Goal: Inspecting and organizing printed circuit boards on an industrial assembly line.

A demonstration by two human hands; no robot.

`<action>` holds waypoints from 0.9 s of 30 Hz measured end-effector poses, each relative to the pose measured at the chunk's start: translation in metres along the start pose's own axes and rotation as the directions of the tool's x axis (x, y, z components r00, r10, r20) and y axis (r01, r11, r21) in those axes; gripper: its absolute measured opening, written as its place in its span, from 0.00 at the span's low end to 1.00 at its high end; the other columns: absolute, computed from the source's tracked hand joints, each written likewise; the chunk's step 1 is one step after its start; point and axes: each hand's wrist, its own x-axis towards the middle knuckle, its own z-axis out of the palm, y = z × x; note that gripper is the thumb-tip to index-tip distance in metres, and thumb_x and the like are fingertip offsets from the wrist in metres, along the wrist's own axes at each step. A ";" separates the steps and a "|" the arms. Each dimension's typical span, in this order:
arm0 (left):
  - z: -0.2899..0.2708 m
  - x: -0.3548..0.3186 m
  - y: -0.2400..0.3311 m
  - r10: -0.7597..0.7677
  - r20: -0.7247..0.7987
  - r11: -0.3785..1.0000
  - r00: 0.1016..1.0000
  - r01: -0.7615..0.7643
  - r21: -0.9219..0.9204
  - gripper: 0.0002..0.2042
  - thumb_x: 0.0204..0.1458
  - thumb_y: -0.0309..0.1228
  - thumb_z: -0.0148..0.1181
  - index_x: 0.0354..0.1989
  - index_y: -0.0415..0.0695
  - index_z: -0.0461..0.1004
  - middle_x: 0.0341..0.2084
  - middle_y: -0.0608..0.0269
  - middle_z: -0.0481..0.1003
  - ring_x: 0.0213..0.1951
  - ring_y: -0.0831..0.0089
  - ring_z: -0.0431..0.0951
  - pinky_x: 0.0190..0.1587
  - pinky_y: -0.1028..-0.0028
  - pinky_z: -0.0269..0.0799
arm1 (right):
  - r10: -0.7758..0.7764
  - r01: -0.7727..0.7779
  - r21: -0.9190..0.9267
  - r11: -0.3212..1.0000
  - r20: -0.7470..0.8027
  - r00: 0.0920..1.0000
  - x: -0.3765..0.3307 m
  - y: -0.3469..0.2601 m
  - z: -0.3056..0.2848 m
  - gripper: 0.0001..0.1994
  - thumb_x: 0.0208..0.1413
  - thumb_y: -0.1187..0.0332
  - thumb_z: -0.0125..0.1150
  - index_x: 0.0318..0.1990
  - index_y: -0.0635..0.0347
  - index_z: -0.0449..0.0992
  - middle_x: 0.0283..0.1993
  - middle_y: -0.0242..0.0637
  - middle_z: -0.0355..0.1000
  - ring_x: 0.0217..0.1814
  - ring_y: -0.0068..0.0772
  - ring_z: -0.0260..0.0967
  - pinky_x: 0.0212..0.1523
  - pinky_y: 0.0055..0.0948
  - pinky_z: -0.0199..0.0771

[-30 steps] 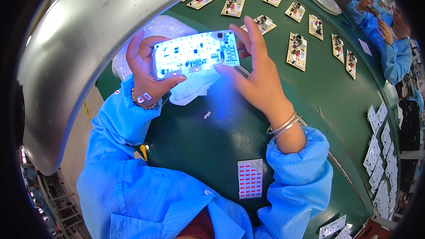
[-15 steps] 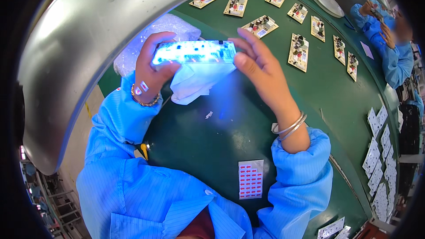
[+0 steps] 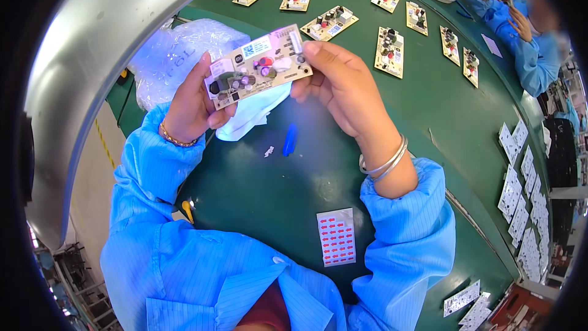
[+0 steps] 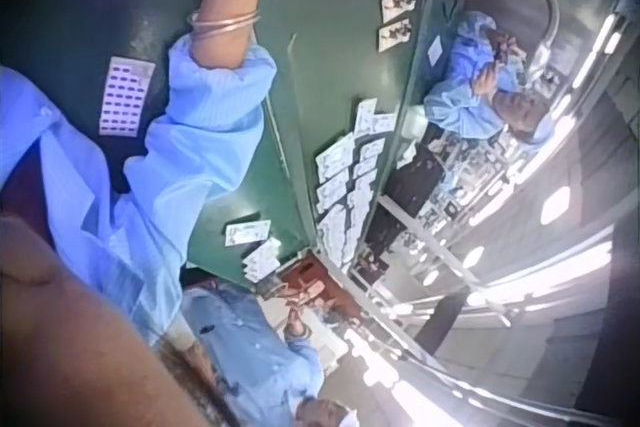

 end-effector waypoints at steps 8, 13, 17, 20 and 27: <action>-0.005 -0.013 -0.004 0.116 0.390 0.977 0.914 -0.034 -0.210 0.37 0.50 0.58 0.22 0.29 0.31 0.69 0.16 0.50 0.70 0.11 0.70 0.67 0.15 0.75 0.62 | 0.088 -0.093 0.320 0.943 0.030 0.996 0.003 0.011 -0.010 0.15 0.54 0.69 0.42 0.45 0.72 0.63 0.33 0.42 0.69 0.28 0.25 0.67 0.28 0.18 0.69; -0.007 -0.016 -0.008 0.120 0.478 0.993 0.870 -0.115 -0.040 0.37 0.46 0.62 0.26 0.36 0.35 0.66 0.21 0.54 0.70 0.19 0.70 0.68 0.22 0.73 0.62 | 0.143 -0.163 0.389 0.907 0.082 0.986 0.002 0.019 -0.012 0.15 0.53 0.71 0.40 0.45 0.73 0.64 0.36 0.44 0.68 0.34 0.27 0.67 0.35 0.20 0.69; -0.002 -0.019 -0.009 0.155 0.442 0.988 0.883 -0.152 -0.043 0.37 0.45 0.63 0.27 0.40 0.38 0.65 0.20 0.56 0.70 0.20 0.70 0.67 0.24 0.73 0.61 | 0.197 -0.214 0.398 0.892 0.083 0.977 0.001 0.022 -0.010 0.14 0.53 0.71 0.41 0.44 0.71 0.65 0.37 0.44 0.68 0.34 0.29 0.67 0.37 0.23 0.69; 0.001 -0.007 -0.025 0.178 0.448 0.984 0.876 -0.151 -0.095 0.38 0.45 0.63 0.25 0.43 0.39 0.64 0.20 0.56 0.70 0.20 0.70 0.67 0.24 0.72 0.61 | 0.221 -0.216 0.389 0.895 0.033 0.975 -0.005 0.021 -0.023 0.12 0.53 0.70 0.42 0.41 0.66 0.67 0.37 0.42 0.68 0.32 0.30 0.66 0.34 0.25 0.69; 0.008 -0.008 -0.020 -0.044 0.247 0.881 0.968 0.154 -0.448 0.36 0.46 0.63 0.27 0.52 0.44 0.56 0.29 0.59 0.71 0.22 0.69 0.69 0.21 0.71 0.62 | 0.190 -0.317 0.496 0.808 0.290 0.938 -0.004 0.023 -0.032 0.15 0.51 0.70 0.44 0.46 0.65 0.64 0.40 0.40 0.68 0.30 0.25 0.67 0.23 0.21 0.65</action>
